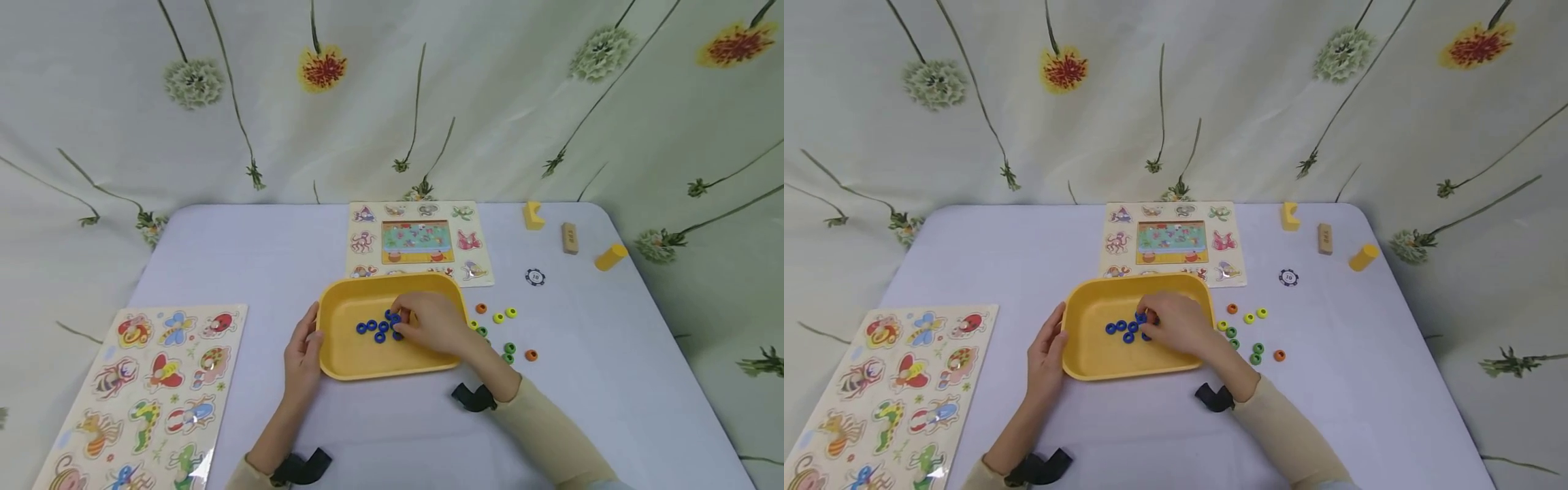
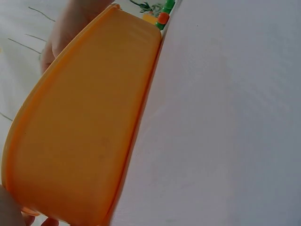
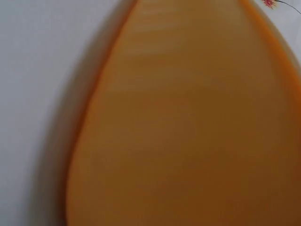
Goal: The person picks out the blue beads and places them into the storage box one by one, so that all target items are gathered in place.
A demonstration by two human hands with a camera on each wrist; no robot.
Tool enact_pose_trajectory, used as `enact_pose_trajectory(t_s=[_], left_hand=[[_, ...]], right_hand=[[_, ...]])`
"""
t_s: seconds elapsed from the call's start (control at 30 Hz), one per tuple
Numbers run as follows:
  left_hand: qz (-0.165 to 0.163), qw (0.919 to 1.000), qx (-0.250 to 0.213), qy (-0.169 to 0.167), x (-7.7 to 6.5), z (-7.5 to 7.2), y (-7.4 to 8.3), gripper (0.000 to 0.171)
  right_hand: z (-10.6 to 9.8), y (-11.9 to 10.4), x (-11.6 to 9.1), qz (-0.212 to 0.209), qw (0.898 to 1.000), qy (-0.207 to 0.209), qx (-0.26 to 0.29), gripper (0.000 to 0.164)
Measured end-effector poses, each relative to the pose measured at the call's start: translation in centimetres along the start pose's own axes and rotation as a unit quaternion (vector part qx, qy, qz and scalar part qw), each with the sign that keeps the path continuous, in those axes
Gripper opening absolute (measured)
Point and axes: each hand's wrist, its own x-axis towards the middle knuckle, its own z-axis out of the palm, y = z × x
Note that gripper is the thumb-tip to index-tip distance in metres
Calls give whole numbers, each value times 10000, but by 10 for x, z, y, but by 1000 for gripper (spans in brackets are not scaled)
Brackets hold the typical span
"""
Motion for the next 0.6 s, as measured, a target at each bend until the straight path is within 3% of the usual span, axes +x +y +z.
enact_pose_trajectory(t_s=[0.17, 0.4, 0.6], left_hand=[[144, 9999, 67, 3, 0, 2, 3, 45], [205, 9997, 93, -2, 2, 3, 5, 44], [234, 9997, 57, -10, 2, 2, 3, 45]], right_hand=[[13, -2, 7, -54, 9987, -435, -247, 13], [21, 0, 9, 7, 9965, -730, -415, 15], [16, 2, 4, 107, 9989, -432, -174, 16]])
